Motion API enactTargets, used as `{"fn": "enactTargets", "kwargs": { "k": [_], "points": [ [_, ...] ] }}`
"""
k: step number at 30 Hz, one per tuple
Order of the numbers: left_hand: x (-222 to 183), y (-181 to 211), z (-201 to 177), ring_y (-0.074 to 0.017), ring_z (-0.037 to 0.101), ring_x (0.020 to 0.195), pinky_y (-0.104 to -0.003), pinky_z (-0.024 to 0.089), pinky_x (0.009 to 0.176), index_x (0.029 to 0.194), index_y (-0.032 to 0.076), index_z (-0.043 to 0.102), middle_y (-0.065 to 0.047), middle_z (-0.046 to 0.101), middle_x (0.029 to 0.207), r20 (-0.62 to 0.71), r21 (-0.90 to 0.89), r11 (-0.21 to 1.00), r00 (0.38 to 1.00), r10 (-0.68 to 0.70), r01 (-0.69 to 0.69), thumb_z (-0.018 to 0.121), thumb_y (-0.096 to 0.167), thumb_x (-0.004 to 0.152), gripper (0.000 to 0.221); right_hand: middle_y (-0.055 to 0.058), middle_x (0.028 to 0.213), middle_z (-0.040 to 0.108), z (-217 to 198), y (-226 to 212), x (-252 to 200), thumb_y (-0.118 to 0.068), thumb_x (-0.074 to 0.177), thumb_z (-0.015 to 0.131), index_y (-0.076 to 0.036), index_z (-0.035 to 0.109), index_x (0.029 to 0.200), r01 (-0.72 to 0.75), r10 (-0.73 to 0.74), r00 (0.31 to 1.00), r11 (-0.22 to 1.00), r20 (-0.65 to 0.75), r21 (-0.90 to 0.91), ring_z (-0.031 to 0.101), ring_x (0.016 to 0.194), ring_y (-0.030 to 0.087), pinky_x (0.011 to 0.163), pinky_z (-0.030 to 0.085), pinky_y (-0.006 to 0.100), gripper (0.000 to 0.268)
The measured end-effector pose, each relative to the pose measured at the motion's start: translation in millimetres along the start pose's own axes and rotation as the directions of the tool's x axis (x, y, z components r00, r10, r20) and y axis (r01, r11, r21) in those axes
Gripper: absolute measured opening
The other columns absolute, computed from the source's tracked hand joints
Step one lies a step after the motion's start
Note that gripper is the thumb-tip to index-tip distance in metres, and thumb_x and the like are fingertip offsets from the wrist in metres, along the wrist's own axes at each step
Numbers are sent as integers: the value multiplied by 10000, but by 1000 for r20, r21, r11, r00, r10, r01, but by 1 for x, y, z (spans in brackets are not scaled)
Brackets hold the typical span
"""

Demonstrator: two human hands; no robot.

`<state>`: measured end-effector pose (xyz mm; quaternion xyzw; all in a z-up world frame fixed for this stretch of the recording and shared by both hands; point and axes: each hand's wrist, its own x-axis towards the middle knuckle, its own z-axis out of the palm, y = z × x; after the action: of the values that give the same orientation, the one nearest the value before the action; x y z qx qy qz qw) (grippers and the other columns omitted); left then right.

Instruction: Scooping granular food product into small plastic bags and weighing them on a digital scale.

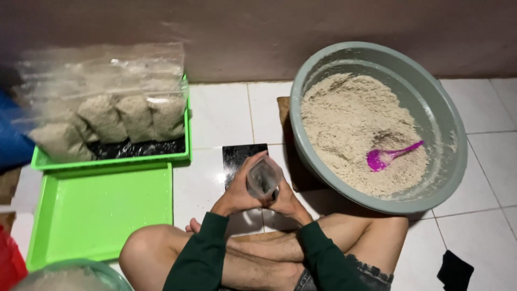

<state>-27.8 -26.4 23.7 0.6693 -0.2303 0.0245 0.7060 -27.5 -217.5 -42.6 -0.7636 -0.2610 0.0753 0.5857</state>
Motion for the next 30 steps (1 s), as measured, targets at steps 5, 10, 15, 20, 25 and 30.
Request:
{"fn": "enactTargets", "kwargs": {
  "k": [5,10,15,20,25,30],
  "points": [
    [-7,2,5,-323,514,1199,-452,365,1080,1486,69,409,-170,519,1274,6,71,997,1000,27,-28,992,311,466,1200,221,1225,613,16,13,-21,-424,772,822,22,496,1376,-119,125,992,981,-27,155,605,1063,293,939,513,471,819],
    [-13,30,13,-300,566,1254,-404,430,1084,1446,65,366,-152,543,1360,-26,208,978,999,-32,36,822,137,590,973,127,1511,406,2,-90,-8,-158,669,825,-63,303,1490,35,-33,998,999,-61,30,438,1370,285,1178,330,388,978],
    [14,73,39,-311,550,1176,-420,473,1026,1395,26,392,-156,506,1298,-6,316,938,988,154,-145,847,340,563,999,180,1541,336,-24,-119,-21,-158,696,721,-64,227,1504,-9,13,996,999,-87,42,404,1388,343,1165,341,428,951],
    [57,133,67,-346,497,1245,-499,474,1090,1507,37,213,-188,408,1345,-35,290,890,926,377,-351,767,445,624,1120,135,1556,334,-82,-164,-30,-227,632,834,-87,253,1508,122,-150,969,981,-195,-150,393,1418,341,1222,312,473,1060],
    [112,136,113,-317,466,1307,-543,461,1183,1413,104,255,-144,361,1376,-26,198,876,890,454,-441,864,413,596,1065,119,1411,481,-169,-170,-38,-15,685,777,-62,401,1427,192,-345,890,876,-298,-442,519,1281,291,1164,430,417,834],
    [142,39,155,-336,501,1222,-436,351,1059,1479,12,298,-193,475,1364,-9,399,744,809,588,-536,900,512,602,1176,201,1028,694,-270,-122,-40,3,804,614,-35,654,1186,-124,-83,946,800,-313,-587,686,945,378,861,545,479,386]
  ]
}}
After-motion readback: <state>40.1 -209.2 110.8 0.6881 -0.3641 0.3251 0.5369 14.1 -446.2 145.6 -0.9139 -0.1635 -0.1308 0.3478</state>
